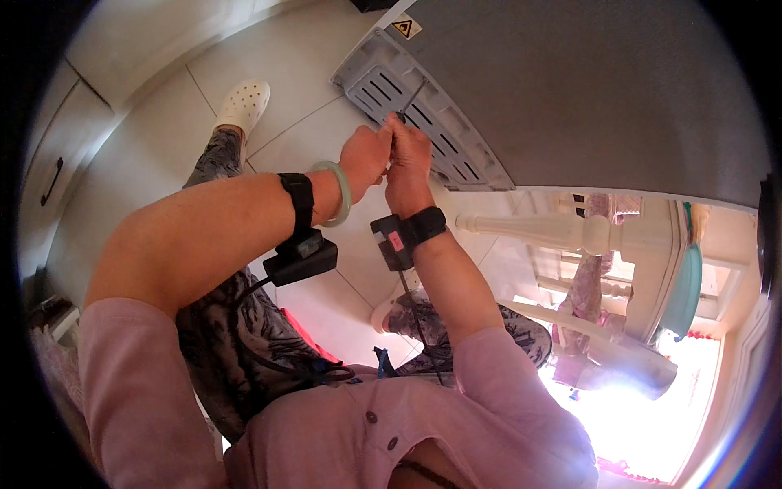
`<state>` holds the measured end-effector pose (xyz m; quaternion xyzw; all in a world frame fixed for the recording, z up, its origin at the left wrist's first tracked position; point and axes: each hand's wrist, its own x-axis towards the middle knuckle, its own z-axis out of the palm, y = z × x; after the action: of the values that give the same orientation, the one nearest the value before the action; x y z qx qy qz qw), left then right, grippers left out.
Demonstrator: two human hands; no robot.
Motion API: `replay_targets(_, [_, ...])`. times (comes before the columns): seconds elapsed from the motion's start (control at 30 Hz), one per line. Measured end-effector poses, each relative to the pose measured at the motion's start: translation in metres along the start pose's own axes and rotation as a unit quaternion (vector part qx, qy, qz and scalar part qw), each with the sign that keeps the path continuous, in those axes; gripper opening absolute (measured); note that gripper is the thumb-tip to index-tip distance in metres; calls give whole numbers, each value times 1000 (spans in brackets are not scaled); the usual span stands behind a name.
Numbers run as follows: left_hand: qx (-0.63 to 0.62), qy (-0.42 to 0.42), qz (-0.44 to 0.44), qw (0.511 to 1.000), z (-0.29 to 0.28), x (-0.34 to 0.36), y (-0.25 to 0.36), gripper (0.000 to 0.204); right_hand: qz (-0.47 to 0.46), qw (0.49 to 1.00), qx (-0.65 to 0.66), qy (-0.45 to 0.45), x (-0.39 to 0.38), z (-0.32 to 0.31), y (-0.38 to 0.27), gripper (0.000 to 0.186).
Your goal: The person removes screws from the back panel of a refrigerator using a screwdriver, detaches the panel, and works on the internal components by hand.
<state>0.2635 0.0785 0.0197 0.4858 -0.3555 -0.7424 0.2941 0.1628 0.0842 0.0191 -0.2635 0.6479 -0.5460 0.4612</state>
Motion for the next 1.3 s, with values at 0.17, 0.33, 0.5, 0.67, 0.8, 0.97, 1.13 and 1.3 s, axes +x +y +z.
replay_targets(0.17, [106, 62, 101, 987, 6, 6, -6, 33, 8, 1000, 25, -4, -3, -1, 2, 29])
replay_targets(0.33, [-79, -8, 78, 994, 5, -1, -2, 27, 89, 963, 229, -108, -5, -8, 4, 31])
replay_targets(0.5, [-151, -106, -15, 983, -5, -5, 8, 32, 89, 977, 169, -92, 6, -12, 2, 30])
replay_targets(0.67, [-17, -1, -6, 1000, 3, 2, -2, 34, 23, 998, 3, -59, 1, -14, 4, 33])
replay_targets(0.8, [104, 65, 74, 990, 6, 9, -10, 34, 10, 995, 84, -56, -3, -1, 6, 33])
replay_targets(0.97, [-98, -35, 68, 992, 1, 5, -8, 33, 101, 957, 233, -141, -3, 0, 0, 30])
replay_targets(1.13, [-128, -143, -4, 981, -15, 0, 0, 33, 60, 994, 63, -59, -2, 0, -1, 31])
replay_targets(1.3, [-35, -14, -39, 999, -3, -1, 1, 32, -14, 999, -37, -19, -4, 2, 5, 33])
